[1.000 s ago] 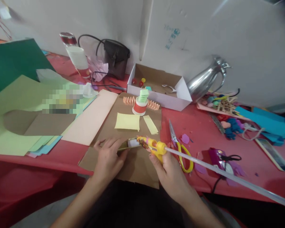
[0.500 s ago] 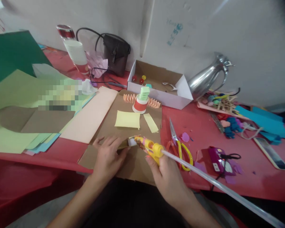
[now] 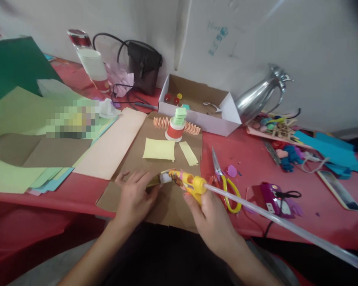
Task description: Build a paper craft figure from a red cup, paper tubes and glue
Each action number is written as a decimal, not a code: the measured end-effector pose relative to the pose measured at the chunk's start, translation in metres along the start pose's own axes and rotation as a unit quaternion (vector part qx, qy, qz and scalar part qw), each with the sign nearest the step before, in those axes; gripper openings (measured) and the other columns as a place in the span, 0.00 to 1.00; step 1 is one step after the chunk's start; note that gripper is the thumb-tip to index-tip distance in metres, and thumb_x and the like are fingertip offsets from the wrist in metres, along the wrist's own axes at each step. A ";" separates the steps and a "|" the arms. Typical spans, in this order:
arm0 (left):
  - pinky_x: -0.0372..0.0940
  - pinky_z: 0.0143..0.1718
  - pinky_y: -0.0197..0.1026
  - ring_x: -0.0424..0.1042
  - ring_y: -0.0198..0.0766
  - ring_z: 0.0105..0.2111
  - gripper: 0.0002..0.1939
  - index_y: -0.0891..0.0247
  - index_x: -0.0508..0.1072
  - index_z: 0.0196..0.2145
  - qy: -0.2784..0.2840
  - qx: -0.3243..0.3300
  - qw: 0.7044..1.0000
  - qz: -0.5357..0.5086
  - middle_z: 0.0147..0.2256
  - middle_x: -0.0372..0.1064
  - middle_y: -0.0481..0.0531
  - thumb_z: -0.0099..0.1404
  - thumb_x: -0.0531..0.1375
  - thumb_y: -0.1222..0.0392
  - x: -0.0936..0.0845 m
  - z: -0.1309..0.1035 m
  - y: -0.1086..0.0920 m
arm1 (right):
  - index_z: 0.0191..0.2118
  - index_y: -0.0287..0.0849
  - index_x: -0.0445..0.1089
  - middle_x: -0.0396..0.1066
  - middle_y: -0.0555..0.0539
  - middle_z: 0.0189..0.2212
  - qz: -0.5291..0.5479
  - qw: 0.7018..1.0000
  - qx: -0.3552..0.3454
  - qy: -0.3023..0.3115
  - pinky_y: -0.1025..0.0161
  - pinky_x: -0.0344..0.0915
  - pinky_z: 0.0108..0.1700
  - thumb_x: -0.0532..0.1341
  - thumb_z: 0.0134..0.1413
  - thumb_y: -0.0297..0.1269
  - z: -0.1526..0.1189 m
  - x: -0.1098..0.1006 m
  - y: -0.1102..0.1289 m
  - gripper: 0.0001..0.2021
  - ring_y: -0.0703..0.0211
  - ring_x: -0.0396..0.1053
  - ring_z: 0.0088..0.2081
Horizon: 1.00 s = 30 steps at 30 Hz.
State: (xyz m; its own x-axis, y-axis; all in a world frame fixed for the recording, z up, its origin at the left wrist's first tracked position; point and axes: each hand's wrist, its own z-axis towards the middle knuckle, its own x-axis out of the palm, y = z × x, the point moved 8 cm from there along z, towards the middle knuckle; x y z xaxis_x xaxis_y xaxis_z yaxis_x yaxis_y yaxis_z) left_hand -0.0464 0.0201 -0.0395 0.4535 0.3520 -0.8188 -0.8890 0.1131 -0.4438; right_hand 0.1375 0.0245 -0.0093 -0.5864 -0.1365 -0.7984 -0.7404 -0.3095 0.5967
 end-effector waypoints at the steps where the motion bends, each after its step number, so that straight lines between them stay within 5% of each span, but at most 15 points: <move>1: 0.50 0.50 0.54 0.75 0.47 0.41 0.07 0.55 0.74 0.41 -0.001 -0.002 1.000 0.001 0.39 0.78 0.50 0.64 0.60 0.61 -0.001 0.000 0.000 | 0.52 0.37 0.66 0.76 0.35 0.42 -0.001 1.000 0.006 0.003 0.49 0.72 0.44 0.48 0.68 0.46 0.000 0.000 -0.001 0.20 0.41 0.75 0.45; 18: 0.49 0.50 0.55 0.75 0.47 0.42 0.07 0.54 0.74 0.41 0.003 -0.007 1.000 -0.004 0.40 0.78 0.49 0.64 0.61 0.59 0.000 0.001 0.001 | 0.50 0.39 0.68 0.77 0.38 0.43 0.038 0.999 0.010 -0.011 0.51 0.71 0.47 0.52 0.67 0.45 0.004 -0.010 -0.009 0.17 0.45 0.75 0.47; 22: 0.49 0.52 0.55 0.75 0.46 0.44 0.06 0.55 0.73 0.41 -0.002 -0.002 1.000 -0.017 0.41 0.78 0.49 0.64 0.61 0.59 -0.002 0.001 -0.002 | 0.56 0.43 0.64 0.74 0.40 0.50 0.086 0.995 -0.008 -0.038 0.51 0.68 0.54 0.53 0.67 0.43 0.014 -0.021 -0.006 0.17 0.48 0.71 0.53; 27: 0.49 0.52 0.56 0.75 0.47 0.43 0.06 0.54 0.74 0.40 -0.003 -0.006 1.000 -0.015 0.41 0.78 0.50 0.64 0.61 0.59 -0.003 0.001 -0.002 | 0.54 0.41 0.67 0.76 0.38 0.45 0.070 0.997 0.007 0.044 0.49 0.70 0.49 0.52 0.67 0.43 0.018 -0.007 -0.005 0.17 0.44 0.74 0.49; 30: 0.49 0.52 0.56 0.75 0.46 0.43 0.08 0.53 0.74 0.41 0.011 0.003 1.000 -0.012 0.41 0.78 0.50 0.64 0.61 0.61 -0.001 0.000 -0.003 | 0.54 0.42 0.67 0.76 0.39 0.45 0.056 0.998 -0.001 0.039 0.49 0.70 0.48 0.52 0.67 0.42 0.006 -0.003 -0.007 0.16 0.45 0.73 0.48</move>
State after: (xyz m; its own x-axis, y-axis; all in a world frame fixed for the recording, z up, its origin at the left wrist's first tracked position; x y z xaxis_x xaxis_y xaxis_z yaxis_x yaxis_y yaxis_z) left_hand -0.0437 0.0198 -0.0375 0.4767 0.3288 -0.8153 -0.8778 0.1276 -0.4617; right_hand 0.1431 0.0328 -0.0104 -0.6378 -0.2432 -0.7308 -0.6708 -0.2909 0.6822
